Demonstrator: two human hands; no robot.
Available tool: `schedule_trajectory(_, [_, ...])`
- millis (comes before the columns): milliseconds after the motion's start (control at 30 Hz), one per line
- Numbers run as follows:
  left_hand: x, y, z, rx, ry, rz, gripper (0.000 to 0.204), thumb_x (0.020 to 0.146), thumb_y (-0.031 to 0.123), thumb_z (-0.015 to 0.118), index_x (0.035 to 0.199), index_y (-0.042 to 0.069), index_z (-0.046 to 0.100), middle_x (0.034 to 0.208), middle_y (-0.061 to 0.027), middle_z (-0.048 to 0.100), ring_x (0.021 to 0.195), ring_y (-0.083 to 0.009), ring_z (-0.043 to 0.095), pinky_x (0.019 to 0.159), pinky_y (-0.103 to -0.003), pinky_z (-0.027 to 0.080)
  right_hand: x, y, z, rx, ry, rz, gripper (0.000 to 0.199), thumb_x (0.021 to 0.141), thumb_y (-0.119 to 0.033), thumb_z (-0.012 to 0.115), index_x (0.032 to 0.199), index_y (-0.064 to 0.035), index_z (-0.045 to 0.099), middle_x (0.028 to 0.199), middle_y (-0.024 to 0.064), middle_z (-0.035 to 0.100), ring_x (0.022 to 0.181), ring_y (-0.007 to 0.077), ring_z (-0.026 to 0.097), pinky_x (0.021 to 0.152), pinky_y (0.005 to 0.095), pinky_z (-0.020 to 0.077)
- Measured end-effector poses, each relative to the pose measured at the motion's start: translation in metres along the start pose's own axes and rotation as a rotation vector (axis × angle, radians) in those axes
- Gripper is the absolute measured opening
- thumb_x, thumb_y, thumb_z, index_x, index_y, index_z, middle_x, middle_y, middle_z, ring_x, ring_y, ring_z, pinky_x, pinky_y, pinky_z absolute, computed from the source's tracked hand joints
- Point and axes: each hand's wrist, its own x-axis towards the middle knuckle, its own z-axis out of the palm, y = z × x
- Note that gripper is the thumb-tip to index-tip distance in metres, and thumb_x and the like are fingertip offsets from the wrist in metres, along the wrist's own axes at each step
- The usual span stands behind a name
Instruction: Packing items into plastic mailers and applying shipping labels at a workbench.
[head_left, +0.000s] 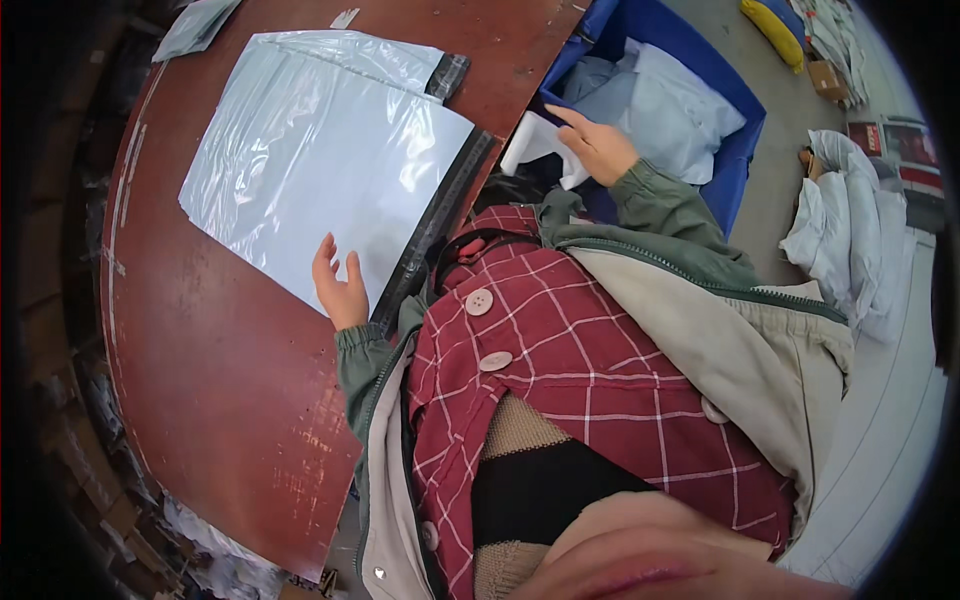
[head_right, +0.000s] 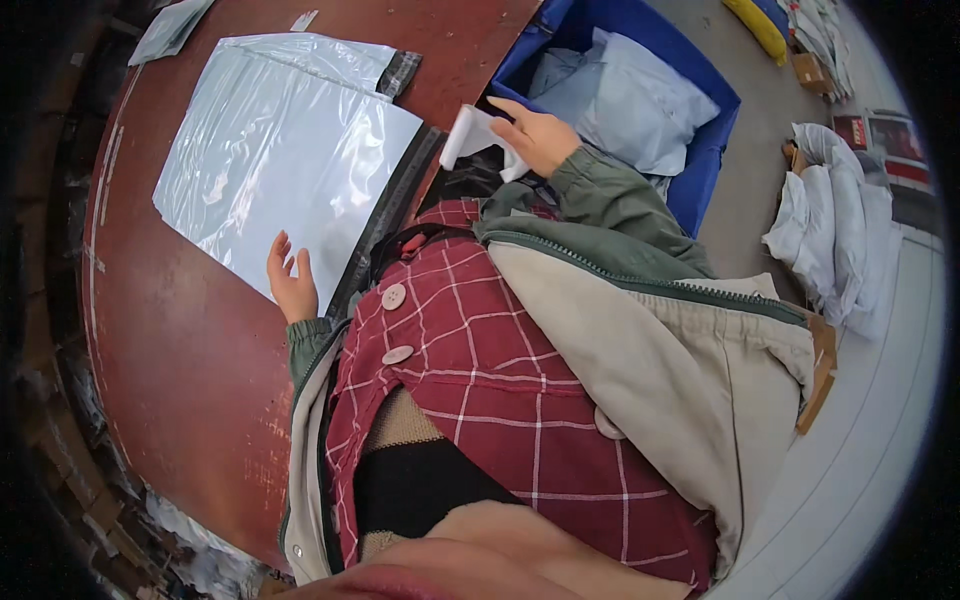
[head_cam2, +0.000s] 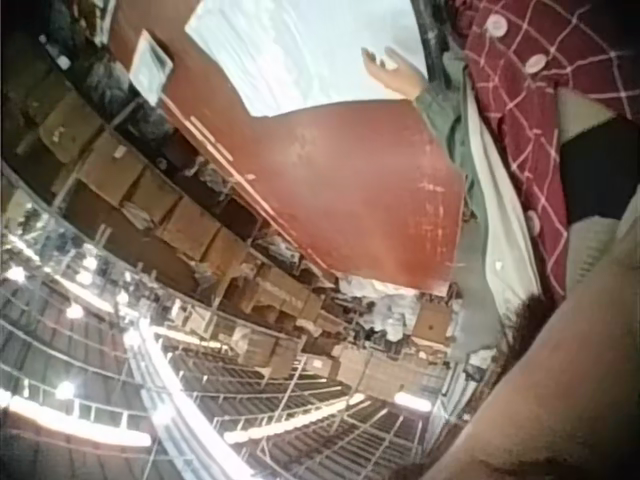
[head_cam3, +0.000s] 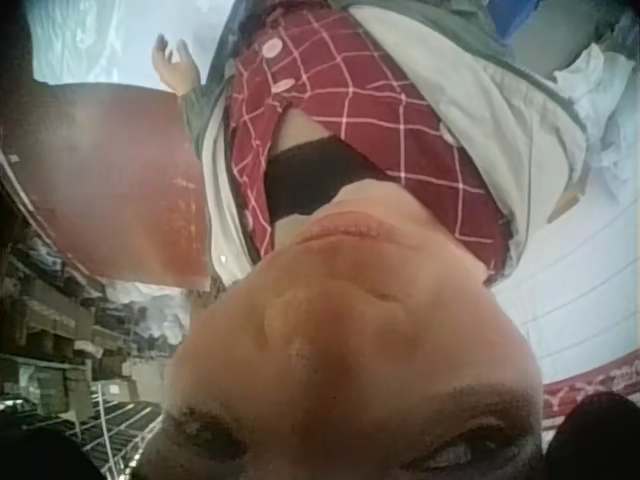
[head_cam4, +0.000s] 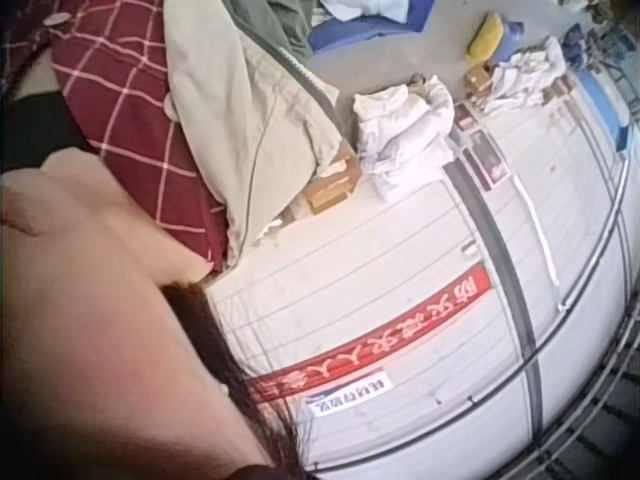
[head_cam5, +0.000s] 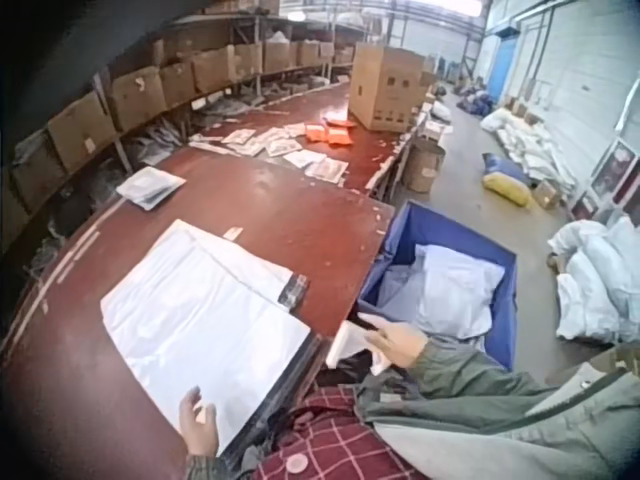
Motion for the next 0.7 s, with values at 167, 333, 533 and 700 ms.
schedule_trajectory(167, [0.002, 0.01, 0.008, 0.065, -0.004, 0.017, 0.044, 0.084, 0.007, 0.06, 0.127, 0.005, 0.05, 0.124, -0.0139, 0.053, 0.113, -0.0253, 0.053, 0.093, -0.038, 0.044, 0.017, 0.048, -0.045, -0.544, -0.063, -0.132, 0.039, 0.086, -0.036, 0.059, 0.116, -0.0103, 0.061, 0.111, 0.0149, 0.062, 0.104, 0.0333, 0.057, 0.087, 0.0391, 0.0457])
schedule_trajectory(333, [0.014, 0.018, -0.018, 0.09, 0.025, 0.037, 0.04, 0.081, 0.007, 0.063, 0.121, 0.005, 0.056, 0.118, -0.0136, 0.057, 0.11, -0.0251, 0.055, 0.091, -0.037, 0.045, 0.026, -0.095, -0.083, 0.023, 0.114, -0.629, 0.05, 0.075, -0.018, 0.073, 0.12, -0.0035, 0.057, 0.118, 0.0074, 0.059, 0.109, 0.0183, 0.055, 0.095, 0.0323, 0.0411])
schedule_trajectory(533, [0.027, 0.073, -0.094, 0.178, 0.344, 0.084, 0.037, 0.077, 0.005, 0.066, 0.113, 0.006, 0.059, 0.105, -0.0122, 0.061, 0.092, -0.0284, 0.059, 0.08, -0.035, 0.048, 0.03, -0.193, -0.067, 0.751, 0.09, -1.348, 0.057, 0.073, -0.023, 0.074, 0.12, 0.0023, 0.054, 0.113, 0.014, 0.059, 0.106, 0.0263, 0.055, 0.093, 0.0352, 0.042])
schedule_trajectory(700, [0.003, 0.09, -0.079, 0.12, 0.379, 0.21, 0.033, 0.079, 0.016, 0.067, 0.11, 0.01, 0.061, 0.104, -0.0117, 0.061, 0.09, -0.0282, 0.059, 0.076, -0.036, 0.049, 0.039, -0.204, -0.058, 0.971, -0.097, -1.535, 0.054, 0.075, -0.022, 0.073, 0.12, 0.002, 0.054, 0.112, 0.0133, 0.059, 0.104, 0.025, 0.055, 0.092, 0.0343, 0.0422])
